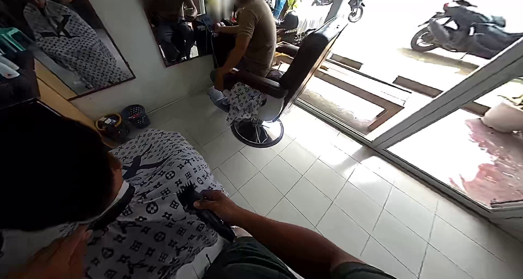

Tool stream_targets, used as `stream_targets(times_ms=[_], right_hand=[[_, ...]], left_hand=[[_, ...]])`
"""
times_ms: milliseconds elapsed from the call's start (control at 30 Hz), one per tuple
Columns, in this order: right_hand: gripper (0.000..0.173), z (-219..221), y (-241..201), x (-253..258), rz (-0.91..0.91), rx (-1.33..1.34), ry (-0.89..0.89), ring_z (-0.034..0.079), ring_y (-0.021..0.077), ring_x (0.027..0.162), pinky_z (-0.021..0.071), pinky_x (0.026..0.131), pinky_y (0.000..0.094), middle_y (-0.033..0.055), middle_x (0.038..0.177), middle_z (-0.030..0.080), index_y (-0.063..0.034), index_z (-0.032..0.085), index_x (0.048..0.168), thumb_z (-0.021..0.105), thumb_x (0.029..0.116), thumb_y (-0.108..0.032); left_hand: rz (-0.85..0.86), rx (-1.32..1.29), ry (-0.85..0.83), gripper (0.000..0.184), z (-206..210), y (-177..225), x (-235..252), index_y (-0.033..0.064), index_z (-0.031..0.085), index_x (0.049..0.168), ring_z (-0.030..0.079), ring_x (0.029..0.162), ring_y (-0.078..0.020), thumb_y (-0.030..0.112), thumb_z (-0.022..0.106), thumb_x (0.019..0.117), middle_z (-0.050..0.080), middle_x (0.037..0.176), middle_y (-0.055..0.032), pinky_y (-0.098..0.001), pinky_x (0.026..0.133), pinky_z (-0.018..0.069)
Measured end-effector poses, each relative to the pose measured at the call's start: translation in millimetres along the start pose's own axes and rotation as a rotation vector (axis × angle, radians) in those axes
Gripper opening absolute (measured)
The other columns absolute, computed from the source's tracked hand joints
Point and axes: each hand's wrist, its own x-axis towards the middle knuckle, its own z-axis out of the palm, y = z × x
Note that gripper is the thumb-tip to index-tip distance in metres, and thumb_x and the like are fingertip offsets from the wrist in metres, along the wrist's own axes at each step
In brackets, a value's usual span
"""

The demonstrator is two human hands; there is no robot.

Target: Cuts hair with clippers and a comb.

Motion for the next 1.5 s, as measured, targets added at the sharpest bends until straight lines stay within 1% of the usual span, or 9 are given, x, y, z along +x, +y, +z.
stream_targets(times_ms=[133,267,500,633,867,1033,1167,1333,1500], right_hand=[[0.02,22.4,-4.0,4.5,0.012,-0.013,-0.055,0.064,0.0088,0.064,0.0578,0.061,0.0287,-0.0003,0.08,0.066,-0.0049,0.062,0.106,0.052,0.102,-0.022],[0.021,47.7,-18.7,17.7,0.087,-0.062,-0.148,0.065,0.0125,0.058,0.0585,0.054,0.0294,0.0025,0.076,0.066,-0.0041,0.06,0.104,0.046,0.1051,-0.021],[0.024,79.5,-54.6,70.6,0.055,-0.239,-0.355,0.068,0.0129,0.071,0.06,0.069,0.0314,0.0062,0.084,0.068,0.0017,0.064,0.107,0.057,0.1049,-0.022],[0.032,84.1,-66.1,95.6,0.062,-0.3,-0.399,0.068,0.015,0.073,0.0596,0.071,0.0336,0.0087,0.082,0.068,0.0017,0.067,0.104,0.058,0.1052,-0.029],[0.026,77.5,-68.1,110.8,-0.063,-0.272,-0.462,0.068,0.0146,0.074,0.0598,0.072,0.0333,0.0089,0.087,0.068,0.001,0.062,0.114,0.057,0.1045,-0.023],[0.031,73.1,-73.0,118.1,0.024,-0.351,-0.506,0.067,0.016,0.07,0.0596,0.069,0.034,0.0096,0.082,0.067,0.0016,0.065,0.105,0.057,0.1055,-0.028],[0.025,75.4,-70.1,116.5,-0.194,-0.254,-0.501,0.068,0.0133,0.076,0.0595,0.074,0.0329,0.0079,0.088,0.067,0.0006,0.061,0.118,0.057,0.1037,-0.02],[0.032,72.9,-74.2,120.1,-0.058,-0.45,-0.506,0.066,0.0154,0.074,0.0566,0.074,0.0353,0.0097,0.084,0.066,0.0002,0.064,0.106,0.06,0.1038,-0.032],[0.029,76.6,-76.2,113.9,-0.251,-0.293,-0.5,0.066,0.0136,0.076,0.0579,0.073,0.0333,0.0088,0.09,0.066,-0.0005,0.059,0.122,0.058,0.1035,-0.022]], left_hand=[[-0.074,0.025,0.357,0.042,-23.5,-0.6,-5.0,-0.0064,0.073,0.111,0.07,0.075,-0.0478,0.027,0.047,0.1075,0.071,0.089,-0.0298,-0.0618,0.062,0.0504],[-0.008,0.02,0.201,0.03,-7.3,-10.3,-7.4,0.0016,0.076,0.112,0.072,0.072,-0.0386,0.019,0.054,0.1041,0.074,0.089,-0.0193,-0.0556,0.058,0.0534],[-0.2,-0.278,0.497,0.029,-37.7,2.0,-3.3,0.0016,0.072,0.123,0.072,0.087,-0.0242,0.018,0.056,0.1057,0.074,0.105,-0.0181,-0.0374,0.079,0.059],[-0.183,-0.187,0.473,0.028,-30.7,5.8,15.9,0.0058,0.073,0.123,0.068,0.106,-0.0323,0.02,0.065,0.1008,0.071,0.114,-0.0193,-0.0468,0.093,0.0545],[-0.245,-0.109,0.498,0.025,-25.4,24.5,28.4,0.0073,0.074,0.119,0.068,0.101,-0.0322,0.019,0.07,0.0972,0.072,0.113,-0.0163,-0.0505,0.083,0.0505],[-0.304,-0.093,0.494,0.025,-24.7,31.5,27.6,0.0073,0.075,0.118,0.068,0.101,-0.0307,0.019,0.071,0.0966,0.072,0.112,-0.0151,-0.05,0.085,0.0505],[-0.329,-0.091,0.49,0.024,-17.7,33.9,27.6,0.0075,0.075,0.118,0.068,0.101,-0.032,0.018,0.071,0.0964,0.072,0.112,-0.016,-0.0515,0.085,0.05],[-0.314,-0.052,0.475,0.024,-20.8,35.4,26.1,0.0072,0.075,0.118,0.069,0.101,-0.0324,0.018,0.071,0.0964,0.073,0.112,-0.0163,-0.0507,0.086,0.0524],[-0.341,-0.049,0.45,0.024,-20.7,35.5,27.3,0.0083,0.075,0.118,0.069,0.102,-0.0337,0.016,0.071,0.096,0.072,0.112,-0.0165,-0.0536,0.087,0.0513]])
